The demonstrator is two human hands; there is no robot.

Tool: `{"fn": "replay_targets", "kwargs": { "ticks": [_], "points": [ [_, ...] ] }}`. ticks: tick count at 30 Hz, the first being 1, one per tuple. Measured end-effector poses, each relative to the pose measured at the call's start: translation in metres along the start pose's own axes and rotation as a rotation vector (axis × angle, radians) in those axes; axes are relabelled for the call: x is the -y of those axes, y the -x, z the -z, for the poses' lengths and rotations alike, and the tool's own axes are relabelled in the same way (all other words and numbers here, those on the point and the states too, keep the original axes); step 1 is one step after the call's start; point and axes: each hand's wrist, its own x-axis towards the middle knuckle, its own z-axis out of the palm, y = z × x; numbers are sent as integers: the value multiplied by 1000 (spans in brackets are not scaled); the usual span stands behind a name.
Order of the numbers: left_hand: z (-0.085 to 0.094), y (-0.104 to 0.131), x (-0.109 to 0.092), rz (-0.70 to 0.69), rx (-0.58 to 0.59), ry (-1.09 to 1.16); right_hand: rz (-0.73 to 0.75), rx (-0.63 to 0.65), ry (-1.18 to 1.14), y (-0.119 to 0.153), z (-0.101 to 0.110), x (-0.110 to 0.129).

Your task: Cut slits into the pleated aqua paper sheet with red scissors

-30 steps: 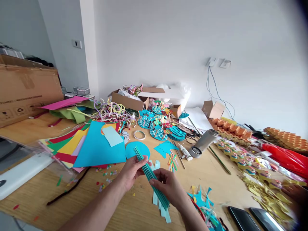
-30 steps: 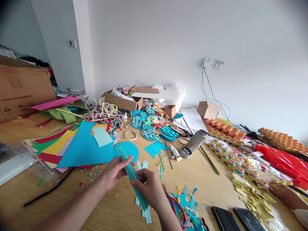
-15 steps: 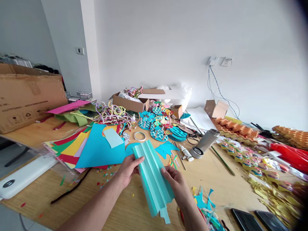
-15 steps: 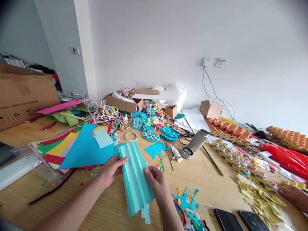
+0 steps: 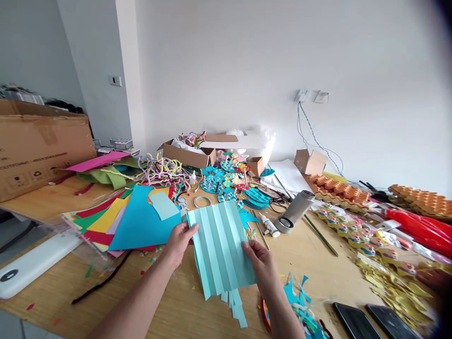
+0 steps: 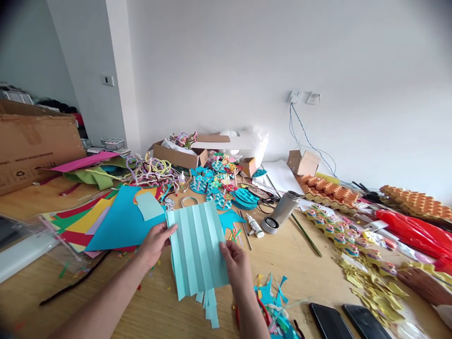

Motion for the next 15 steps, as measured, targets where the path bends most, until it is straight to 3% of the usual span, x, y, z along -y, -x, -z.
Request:
{"fn": "replay_targets", "kwargs": {
  "ticks": [4, 8, 10, 15],
  "points": [
    [-2, 1, 2, -235, -226, -233, 111, -68, 162, 1, -7, 1],
    [-3, 0, 6, -239, -282, -240, 191, -158, 291, 4, -10, 0],
    [-4, -1, 7, -173, -218, -218, 204, -209, 302, 3, -8, -2],
    [-5, 0, 9, 65, 117, -26, 176, -319, 274, -1, 2, -7]
  ]
}}
